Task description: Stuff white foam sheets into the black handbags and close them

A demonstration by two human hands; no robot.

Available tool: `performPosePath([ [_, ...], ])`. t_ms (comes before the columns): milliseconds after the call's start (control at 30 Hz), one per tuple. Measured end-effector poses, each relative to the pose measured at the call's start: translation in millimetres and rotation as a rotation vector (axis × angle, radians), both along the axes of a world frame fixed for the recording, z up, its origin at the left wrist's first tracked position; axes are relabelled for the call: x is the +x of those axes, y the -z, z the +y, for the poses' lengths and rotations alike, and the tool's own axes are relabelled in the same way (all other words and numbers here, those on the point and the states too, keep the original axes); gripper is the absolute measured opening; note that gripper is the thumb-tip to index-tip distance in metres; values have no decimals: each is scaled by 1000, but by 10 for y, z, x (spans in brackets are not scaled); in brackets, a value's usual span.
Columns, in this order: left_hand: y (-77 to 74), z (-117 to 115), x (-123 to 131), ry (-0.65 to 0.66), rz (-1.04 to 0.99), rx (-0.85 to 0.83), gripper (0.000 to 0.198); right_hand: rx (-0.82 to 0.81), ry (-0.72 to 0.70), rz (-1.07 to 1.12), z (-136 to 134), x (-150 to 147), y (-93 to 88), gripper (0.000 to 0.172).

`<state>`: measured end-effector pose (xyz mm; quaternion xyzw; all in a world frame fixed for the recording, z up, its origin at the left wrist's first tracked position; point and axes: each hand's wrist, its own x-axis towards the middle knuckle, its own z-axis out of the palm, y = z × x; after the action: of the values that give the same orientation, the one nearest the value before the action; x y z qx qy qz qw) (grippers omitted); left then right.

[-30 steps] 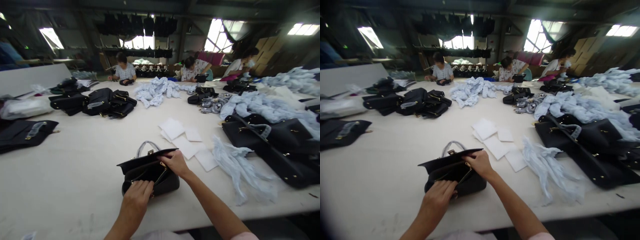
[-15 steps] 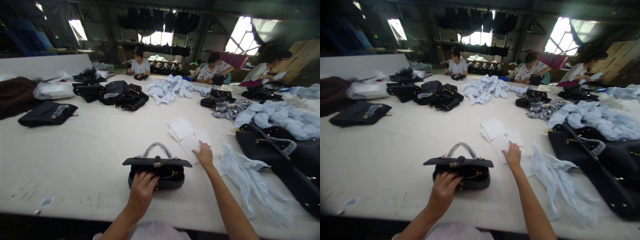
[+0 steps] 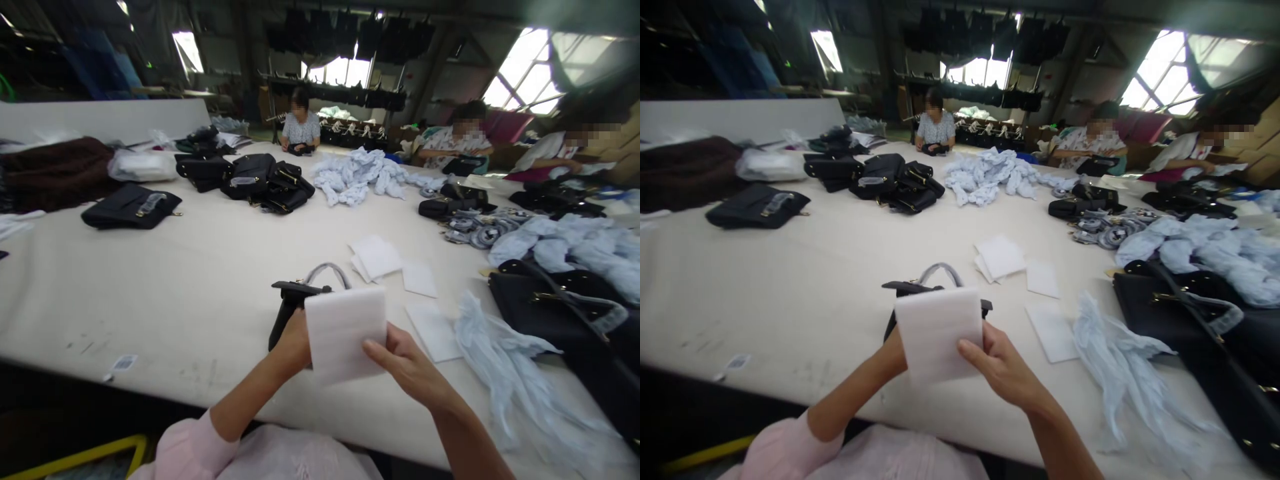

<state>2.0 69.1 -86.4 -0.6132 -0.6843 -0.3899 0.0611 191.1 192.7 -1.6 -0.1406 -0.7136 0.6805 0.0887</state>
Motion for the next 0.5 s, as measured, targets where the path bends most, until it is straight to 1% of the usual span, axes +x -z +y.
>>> performPosePath([
  [67, -54, -22, 17, 29, 1, 14, 22, 14, 39, 20, 54, -316, 100, 39],
  [133, -62, -100, 68, 36, 21, 12, 26, 56, 140, 60, 168, -573, 218, 43],
  [200, -34, -199, 128, 34, 65, -3, 27, 76, 232, 109, 308, -738, 316, 45],
  [233, -11, -247, 153, 26, 90, -7, 27, 80, 243, 122, 375, -784, 345, 45],
  [300, 40, -326, 183, 2, 130, -3, 26, 97, 183, 107, 480, -818, 353, 43],
  [400, 90, -382, 178, -10, 144, 1, 25, 144, 38, 39, 547, -778, 261, 40],
  [500, 85, -365, 141, 0, 147, 13, 26, 222, 33, 15, 530, -705, 143, 38],
])
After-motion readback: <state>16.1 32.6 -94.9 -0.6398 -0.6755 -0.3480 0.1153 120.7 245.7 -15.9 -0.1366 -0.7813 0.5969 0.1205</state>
